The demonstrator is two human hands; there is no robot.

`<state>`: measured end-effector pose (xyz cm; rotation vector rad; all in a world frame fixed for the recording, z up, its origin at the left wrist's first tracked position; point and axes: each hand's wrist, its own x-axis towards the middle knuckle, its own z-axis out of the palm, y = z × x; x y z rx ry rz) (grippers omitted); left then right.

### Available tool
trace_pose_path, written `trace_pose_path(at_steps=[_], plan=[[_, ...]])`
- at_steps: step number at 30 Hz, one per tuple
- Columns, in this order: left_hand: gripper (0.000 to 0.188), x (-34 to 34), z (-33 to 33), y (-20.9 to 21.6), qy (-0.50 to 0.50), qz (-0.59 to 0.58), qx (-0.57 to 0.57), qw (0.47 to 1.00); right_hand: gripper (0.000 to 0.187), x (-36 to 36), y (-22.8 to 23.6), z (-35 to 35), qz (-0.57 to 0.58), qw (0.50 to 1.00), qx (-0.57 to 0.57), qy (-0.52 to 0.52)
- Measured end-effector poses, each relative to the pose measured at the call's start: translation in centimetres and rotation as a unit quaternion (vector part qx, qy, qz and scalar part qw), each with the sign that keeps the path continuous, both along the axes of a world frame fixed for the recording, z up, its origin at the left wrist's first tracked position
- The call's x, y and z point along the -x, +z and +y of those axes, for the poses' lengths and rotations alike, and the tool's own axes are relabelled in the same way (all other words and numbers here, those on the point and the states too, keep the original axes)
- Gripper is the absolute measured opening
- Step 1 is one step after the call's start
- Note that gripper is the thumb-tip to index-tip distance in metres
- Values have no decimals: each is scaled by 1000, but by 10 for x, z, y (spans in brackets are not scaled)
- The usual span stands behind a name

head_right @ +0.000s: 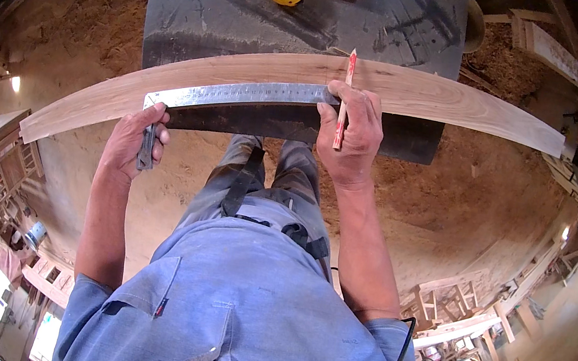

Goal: The person uses a metal square and a pencil to mark measurements on a long, curved piece of wood. They repeatedly reposition the square along the wood's length to draw straight lines at various intervals.

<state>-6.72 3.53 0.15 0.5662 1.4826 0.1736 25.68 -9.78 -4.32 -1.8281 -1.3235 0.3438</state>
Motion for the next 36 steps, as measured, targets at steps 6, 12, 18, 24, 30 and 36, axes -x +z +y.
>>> trace_pose_path(at_steps=[6,12,18,24,30,36], plan=[[34,-4,-1,2,11,15,-2,1000,37,1,4,1,30,999,3,-12],[35,-2,-2,0,6,5,-1,1000,20,3,18,8,144,987,-8,-77],[35,-1,-2,-3,3,0,-3,1000,28,7,28,25,412,908,-28,-66],[35,-4,-2,-1,3,4,-2,1000,27,26,27,56,415,907,63,4],[35,-2,-2,-1,7,-2,-1,1000,21,25,23,68,427,892,140,42],[34,1,-2,-5,10,-6,3,1000,21,27,19,74,412,897,160,29]])
